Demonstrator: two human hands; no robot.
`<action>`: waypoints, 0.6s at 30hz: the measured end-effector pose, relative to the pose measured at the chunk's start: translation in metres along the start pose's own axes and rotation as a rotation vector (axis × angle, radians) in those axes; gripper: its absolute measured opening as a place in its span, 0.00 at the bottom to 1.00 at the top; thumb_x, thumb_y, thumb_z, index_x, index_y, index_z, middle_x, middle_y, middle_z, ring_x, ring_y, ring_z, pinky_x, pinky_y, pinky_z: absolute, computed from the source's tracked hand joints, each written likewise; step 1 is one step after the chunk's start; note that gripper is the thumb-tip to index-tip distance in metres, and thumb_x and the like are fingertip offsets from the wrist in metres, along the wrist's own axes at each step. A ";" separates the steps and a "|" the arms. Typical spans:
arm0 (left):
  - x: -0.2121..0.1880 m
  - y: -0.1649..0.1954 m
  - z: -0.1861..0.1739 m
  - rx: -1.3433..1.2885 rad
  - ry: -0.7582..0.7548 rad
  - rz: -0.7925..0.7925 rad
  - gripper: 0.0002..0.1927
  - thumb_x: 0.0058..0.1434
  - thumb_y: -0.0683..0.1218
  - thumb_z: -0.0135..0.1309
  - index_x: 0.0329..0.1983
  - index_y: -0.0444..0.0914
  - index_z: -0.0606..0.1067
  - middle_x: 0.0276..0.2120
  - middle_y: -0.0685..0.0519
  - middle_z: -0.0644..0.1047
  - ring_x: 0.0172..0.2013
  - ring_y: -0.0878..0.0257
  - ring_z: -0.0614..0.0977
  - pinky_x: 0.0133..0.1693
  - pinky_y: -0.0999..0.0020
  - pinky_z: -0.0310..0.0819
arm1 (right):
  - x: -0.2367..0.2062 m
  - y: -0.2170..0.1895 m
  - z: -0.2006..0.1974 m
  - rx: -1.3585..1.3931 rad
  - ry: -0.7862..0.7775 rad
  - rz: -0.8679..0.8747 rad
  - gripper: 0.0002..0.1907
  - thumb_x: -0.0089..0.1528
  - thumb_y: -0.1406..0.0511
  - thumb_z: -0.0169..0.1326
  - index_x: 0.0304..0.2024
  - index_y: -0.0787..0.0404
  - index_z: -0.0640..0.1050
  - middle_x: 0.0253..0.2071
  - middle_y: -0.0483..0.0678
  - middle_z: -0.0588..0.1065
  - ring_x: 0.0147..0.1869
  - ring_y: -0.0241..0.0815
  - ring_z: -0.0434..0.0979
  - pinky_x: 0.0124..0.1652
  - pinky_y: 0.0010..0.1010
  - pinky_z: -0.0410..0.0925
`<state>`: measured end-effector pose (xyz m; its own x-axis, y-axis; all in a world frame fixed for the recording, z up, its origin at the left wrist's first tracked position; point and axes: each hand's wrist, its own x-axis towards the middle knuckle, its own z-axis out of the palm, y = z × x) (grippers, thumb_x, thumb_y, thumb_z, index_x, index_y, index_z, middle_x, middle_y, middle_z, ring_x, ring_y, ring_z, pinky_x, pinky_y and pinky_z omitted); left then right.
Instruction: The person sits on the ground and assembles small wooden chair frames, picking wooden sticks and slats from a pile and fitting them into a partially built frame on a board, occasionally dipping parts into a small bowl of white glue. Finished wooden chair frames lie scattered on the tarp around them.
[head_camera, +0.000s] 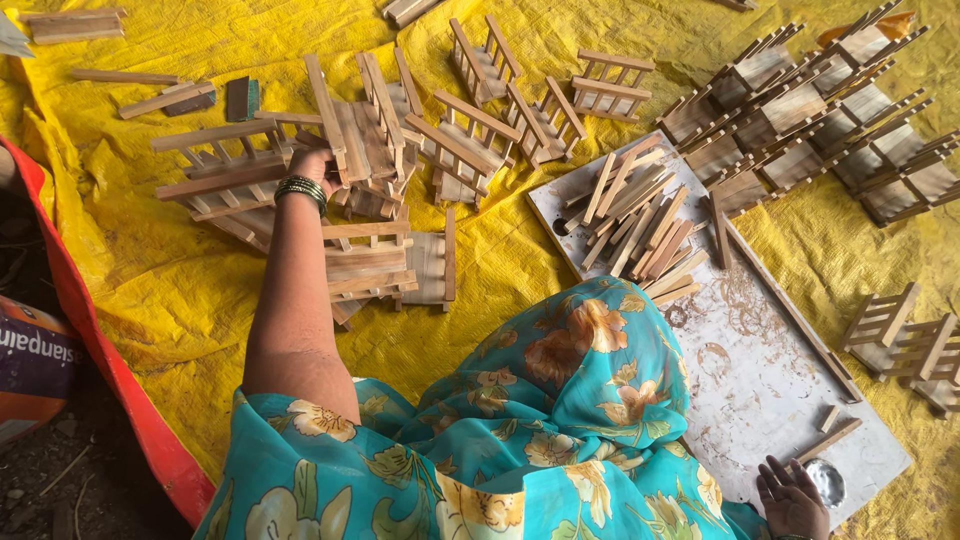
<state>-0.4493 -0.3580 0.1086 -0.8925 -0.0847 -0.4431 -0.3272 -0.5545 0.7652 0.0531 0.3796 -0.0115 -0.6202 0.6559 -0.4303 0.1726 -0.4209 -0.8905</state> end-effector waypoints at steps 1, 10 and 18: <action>-0.002 0.000 0.000 -0.004 0.004 0.015 0.18 0.65 0.41 0.53 0.58 0.33 0.70 0.43 0.44 0.80 0.41 0.52 0.86 0.38 0.47 0.84 | 0.000 0.001 -0.001 0.009 -0.005 0.003 0.32 0.62 0.79 0.33 0.70 0.63 0.63 0.67 0.70 0.66 0.67 0.67 0.69 0.61 0.55 0.64; 0.015 -0.015 -0.018 -0.202 -0.120 -0.046 0.16 0.63 0.47 0.55 0.52 0.37 0.76 0.43 0.48 0.81 0.43 0.51 0.83 0.46 0.48 0.80 | -0.002 -0.001 -0.001 0.023 -0.045 0.024 0.31 0.64 0.77 0.35 0.70 0.62 0.64 0.68 0.68 0.67 0.67 0.64 0.69 0.62 0.51 0.64; 0.014 -0.013 -0.058 -0.116 0.048 0.028 0.19 0.62 0.57 0.59 0.54 0.48 0.76 0.44 0.54 0.80 0.45 0.53 0.78 0.46 0.47 0.73 | -0.014 0.003 -0.001 0.193 -0.080 0.012 0.31 0.60 0.74 0.43 0.67 0.61 0.67 0.64 0.62 0.71 0.63 0.60 0.73 0.58 0.49 0.68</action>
<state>-0.4393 -0.4003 0.0659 -0.8838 -0.1398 -0.4464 -0.2618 -0.6431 0.7196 0.0631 0.3703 -0.0083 -0.6794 0.6010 -0.4209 0.0356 -0.5460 -0.8370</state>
